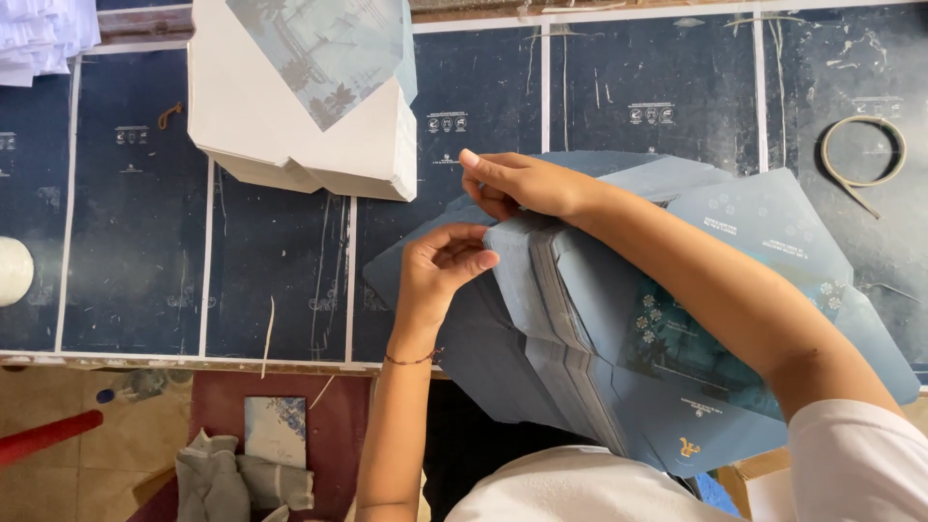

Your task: The person stacks and aligns a pile of blue wedding invitations on a work table. They repeatedly lift, fan, and press the stack to ensure the edges are even, then place the aligned stack back on the table.

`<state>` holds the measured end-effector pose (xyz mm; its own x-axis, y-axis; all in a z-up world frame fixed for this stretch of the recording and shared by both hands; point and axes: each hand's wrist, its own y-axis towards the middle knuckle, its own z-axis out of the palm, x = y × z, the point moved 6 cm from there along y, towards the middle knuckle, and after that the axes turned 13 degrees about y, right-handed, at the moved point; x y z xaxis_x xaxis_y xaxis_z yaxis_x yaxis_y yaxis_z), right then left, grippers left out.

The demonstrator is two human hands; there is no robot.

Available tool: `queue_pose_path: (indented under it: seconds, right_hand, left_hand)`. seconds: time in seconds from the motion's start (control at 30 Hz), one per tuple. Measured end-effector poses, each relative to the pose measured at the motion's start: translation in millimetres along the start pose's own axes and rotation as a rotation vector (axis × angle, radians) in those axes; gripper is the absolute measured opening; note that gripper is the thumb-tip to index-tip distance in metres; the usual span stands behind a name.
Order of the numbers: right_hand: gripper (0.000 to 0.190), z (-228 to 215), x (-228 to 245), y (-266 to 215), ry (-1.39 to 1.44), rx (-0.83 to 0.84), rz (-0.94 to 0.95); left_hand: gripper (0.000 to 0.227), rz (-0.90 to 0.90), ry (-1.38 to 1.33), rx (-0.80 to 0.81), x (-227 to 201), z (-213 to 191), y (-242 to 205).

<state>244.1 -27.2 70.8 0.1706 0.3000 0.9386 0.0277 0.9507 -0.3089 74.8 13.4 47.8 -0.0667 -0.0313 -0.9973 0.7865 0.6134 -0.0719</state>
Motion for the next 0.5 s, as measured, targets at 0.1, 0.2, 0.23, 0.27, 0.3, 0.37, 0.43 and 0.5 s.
queue_pose_path:
  seconds: [0.1,0.2,0.23,0.27,0.3,0.37,0.43,0.5]
  right_hand:
    - [0.064,1.5,3.4,-3.5,0.078,0.039,-0.006]
    - [0.063,0.3,4.0,-2.2,0.109,0.059,-0.024]
    - [0.063,-0.1,4.1,-1.3,0.119,0.063,-0.020]
    - [0.063,0.4,3.7,-0.4,0.128,0.069,-0.015]
    - [0.063,-0.6,1.6,-0.1,0.127,0.070,-0.014]
    - [0.063,-1.8,-1.3,1.8,0.134,0.081,-0.017]
    - [0.064,-1.1,-0.2,2.4,0.134,0.080,-0.015]
    - [0.064,-1.5,-2.5,2.3,0.136,0.073,-0.011]
  left_hand:
    - [0.038,-0.011,-0.090,0.006,19.7,1.6,4.4]
    - [0.037,-0.004,-0.172,0.011,43.8,2.1,11.5]
    - [0.036,0.001,-0.191,0.008,48.3,2.0,13.3]
    - [0.035,0.006,-0.210,0.004,53.2,1.6,14.2]
    - [0.035,0.006,-0.212,0.003,54.0,2.2,14.4]
    - [0.031,0.014,-0.250,0.017,54.6,3.4,15.4]
    - [0.029,0.015,-0.251,0.015,57.0,2.3,15.1]
    - [0.028,0.014,-0.254,0.019,50.4,3.4,12.8]
